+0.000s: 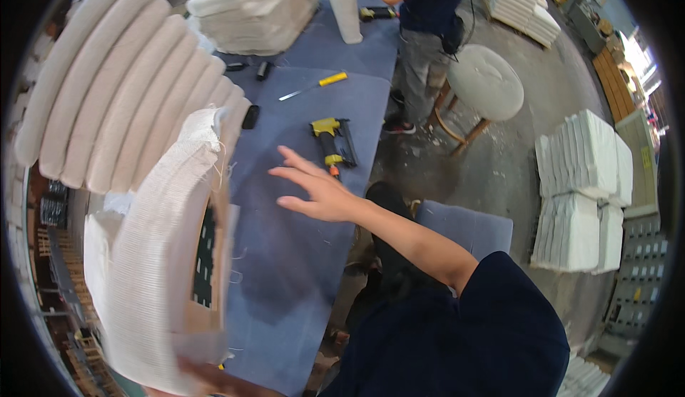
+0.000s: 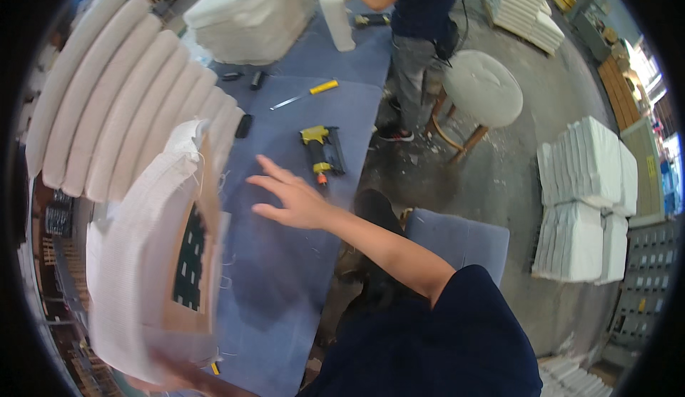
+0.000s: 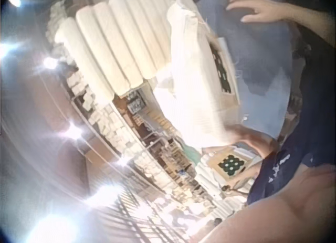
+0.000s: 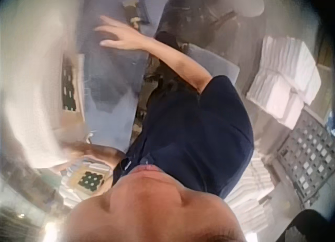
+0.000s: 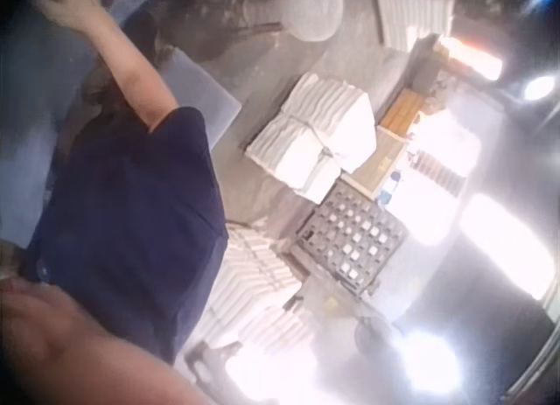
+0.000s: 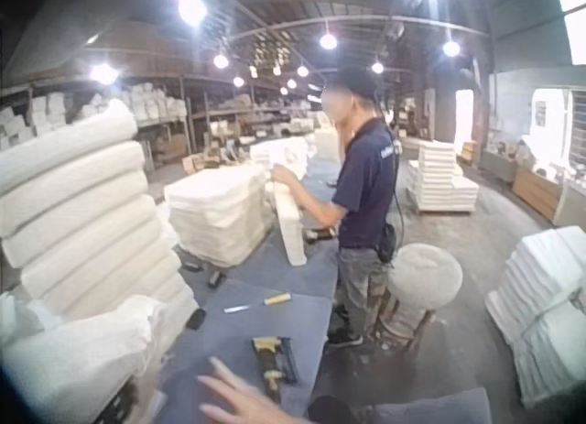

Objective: The person wraps white fabric around rectangular foam cushions and secures the fabric to the wooden base using a pneumatic staple gun. They repeatedly pick up cushions, align the fabric, and staple the edges before stacking the finished units.

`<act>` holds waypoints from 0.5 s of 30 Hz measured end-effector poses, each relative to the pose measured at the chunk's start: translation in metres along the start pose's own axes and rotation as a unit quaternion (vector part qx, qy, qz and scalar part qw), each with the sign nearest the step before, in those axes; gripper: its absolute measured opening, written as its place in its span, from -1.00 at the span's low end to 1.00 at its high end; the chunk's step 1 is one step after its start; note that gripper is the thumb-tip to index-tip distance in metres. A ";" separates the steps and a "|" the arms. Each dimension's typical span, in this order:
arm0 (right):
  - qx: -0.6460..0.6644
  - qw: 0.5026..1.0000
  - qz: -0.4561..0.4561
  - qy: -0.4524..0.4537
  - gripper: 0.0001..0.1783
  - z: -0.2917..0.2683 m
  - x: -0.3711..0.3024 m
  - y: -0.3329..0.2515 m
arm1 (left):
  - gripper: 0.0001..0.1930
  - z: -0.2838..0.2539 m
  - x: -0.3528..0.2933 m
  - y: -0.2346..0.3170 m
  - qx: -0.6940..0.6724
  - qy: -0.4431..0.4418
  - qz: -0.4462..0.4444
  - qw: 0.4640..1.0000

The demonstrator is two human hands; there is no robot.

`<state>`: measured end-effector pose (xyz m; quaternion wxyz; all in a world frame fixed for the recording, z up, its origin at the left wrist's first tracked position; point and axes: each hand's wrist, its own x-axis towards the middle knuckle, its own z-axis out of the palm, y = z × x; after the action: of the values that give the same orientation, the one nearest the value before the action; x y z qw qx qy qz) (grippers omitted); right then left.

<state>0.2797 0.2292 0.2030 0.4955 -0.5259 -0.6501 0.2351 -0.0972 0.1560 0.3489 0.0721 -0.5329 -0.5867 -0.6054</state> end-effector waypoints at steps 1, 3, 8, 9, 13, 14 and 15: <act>-0.086 0.996 -0.006 0.033 -0.33 -0.010 -0.029 0.023 | -0.19 0.001 -0.038 -0.011 0.046 -0.063 0.057 0.995; -0.218 0.951 0.136 0.170 -0.45 -0.036 -0.111 0.070 | -0.15 -0.001 -0.115 -0.026 0.071 -0.306 0.151 0.937; -0.373 0.729 0.533 0.212 -0.27 -0.061 -0.391 0.140 | -0.55 -0.021 -0.232 -0.046 -0.080 -0.802 -0.321 0.496; -0.399 0.676 0.581 0.218 -0.24 -0.071 -0.428 0.129 | -0.55 -0.014 -0.252 -0.048 -0.073 -0.806 -0.328 0.488; -0.490 0.525 0.656 0.231 -0.21 -0.050 -0.568 0.084 | -0.54 0.033 -0.303 -0.072 -0.095 -0.841 -0.321 0.425; -0.494 0.534 0.649 0.224 -0.21 -0.035 -0.587 0.074 | -0.53 0.048 -0.308 -0.076 -0.115 -0.849 -0.313 0.410; -0.498 0.548 0.635 0.219 -0.20 -0.025 -0.601 0.068 | -0.49 0.064 -0.306 -0.076 -0.088 -0.888 -0.289 0.348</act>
<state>0.3058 -0.3041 -0.0820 0.0025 -0.9995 -0.0307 0.0050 0.0137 0.0651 0.0613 -0.7175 -0.5596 -0.3688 0.1899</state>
